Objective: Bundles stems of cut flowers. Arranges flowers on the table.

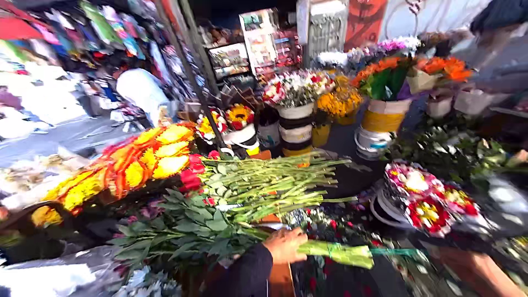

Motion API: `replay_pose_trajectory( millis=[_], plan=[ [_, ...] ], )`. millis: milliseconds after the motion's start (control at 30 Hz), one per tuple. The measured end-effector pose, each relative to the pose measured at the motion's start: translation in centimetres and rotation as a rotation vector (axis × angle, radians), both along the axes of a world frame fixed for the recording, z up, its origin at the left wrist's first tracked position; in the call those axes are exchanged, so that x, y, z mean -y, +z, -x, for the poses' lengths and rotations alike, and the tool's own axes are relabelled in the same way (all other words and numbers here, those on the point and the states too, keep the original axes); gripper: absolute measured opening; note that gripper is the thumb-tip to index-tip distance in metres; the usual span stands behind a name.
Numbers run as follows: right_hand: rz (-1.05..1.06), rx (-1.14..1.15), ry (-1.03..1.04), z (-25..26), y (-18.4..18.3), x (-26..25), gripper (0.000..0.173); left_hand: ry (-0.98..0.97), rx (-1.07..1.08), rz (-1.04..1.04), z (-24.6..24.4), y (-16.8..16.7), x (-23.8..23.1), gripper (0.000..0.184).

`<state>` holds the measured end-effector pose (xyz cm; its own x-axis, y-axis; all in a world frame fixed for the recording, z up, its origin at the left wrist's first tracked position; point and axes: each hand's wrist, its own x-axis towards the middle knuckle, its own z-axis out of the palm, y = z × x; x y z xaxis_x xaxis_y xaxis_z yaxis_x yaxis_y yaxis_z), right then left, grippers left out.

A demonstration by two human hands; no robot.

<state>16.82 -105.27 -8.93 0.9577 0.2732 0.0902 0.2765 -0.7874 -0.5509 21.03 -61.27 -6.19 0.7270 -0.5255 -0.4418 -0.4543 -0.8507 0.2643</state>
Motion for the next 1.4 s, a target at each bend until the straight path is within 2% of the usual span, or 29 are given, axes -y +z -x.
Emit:
replay_pose_trajectory(
  millis=[67,100,233,300,367,467,567,633,700,800,867,967,1033,1067,1100,1167,1267,1333,1400],
  plan=[
    [0.056,0.196,0.038,-1.3,-4.4,2.0,0.027,-0.008,-0.01,-0.022,-0.2,-0.1,1.0,0.053],
    [0.064,0.205,0.065,-0.6,-4.9,0.8,0.028,-0.019,-0.007,-0.039,-0.1,-0.5,1.0,0.054],
    [0.092,0.023,0.087,3.1,-1.1,-6.2,0.033,-0.056,0.007,-0.085,0.3,-1.1,0.4,0.053],
    [0.136,-0.119,0.056,3.1,-0.9,-7.0,0.04,-0.084,-0.011,-0.103,0.6,-1.0,0.5,0.053],
    [0.141,-0.214,0.062,2.0,-1.9,-7.9,0.037,-0.114,-0.008,-0.107,1.0,-0.6,0.7,0.053],
    [-0.134,-0.303,0.037,0.8,-3.4,-9.5,0.022,-0.122,0.046,-0.081,1.6,-0.2,0.2,0.05],
    [-0.41,-0.427,-0.12,-0.3,-3.4,-8.4,0.022,-0.153,0.07,-0.072,2.0,-0.5,0.1,0.051],
    [-0.441,-0.307,-0.237,-1.6,-2.0,-7.7,0.018,-0.136,0.076,-0.056,2.0,-0.7,0.1,0.051],
    [-0.387,-0.079,-0.214,-2.1,0.6,-8.4,0.015,-0.091,0.078,-0.055,1.5,-0.7,0.2,0.05],
    [-0.182,0.313,-0.037,0.6,4.8,-10.1,0.021,-0.06,0.045,-0.089,1.0,0.0,0.1,0.057],
    [0.014,0.466,-0.022,3.3,5.4,-8.9,0.032,-0.06,0.023,-0.088,0.8,0.4,-0.3,0.058],
    [0.172,0.509,-0.187,5.8,0.1,-1.7,0.035,-0.115,0.019,-0.079,0.9,0.3,-0.9,0.057],
    [0.13,0.361,-0.251,6.9,-4.7,2.5,0.024,-0.166,0.058,-0.055,1.5,-0.5,-1.1,0.054],
    [0.096,0.268,-0.239,6.8,-6.1,2.6,0.017,-0.192,0.077,-0.038,1.5,-1.0,-1.1,0.053],
    [0.062,0.167,-0.197,6.2,-7.0,1.4,0.012,-0.204,0.077,-0.041,1.6,-1.4,-1.0,0.053],
    [-0.012,-0.03,-0.04,3.2,-6.7,-2.7,0.015,-0.196,0.041,-0.075,1.5,-1.6,-0.5,0.054],
    [-0.169,-0.149,0.274,-2.3,-2.8,-9.8,0.036,-0.159,0.017,-0.099,1.4,-1.6,-0.2,0.055],
    [-0.117,-0.075,0.498,-4.2,-0.9,-13.9,0.032,-0.149,0.011,-0.118,1.4,-1.7,0.0,0.055],
    [0.097,0.142,0.659,-4.6,-0.4,-17.0,0.018,-0.136,-0.009,-0.118,1.3,-1.4,0.0,0.052]
  ],
)
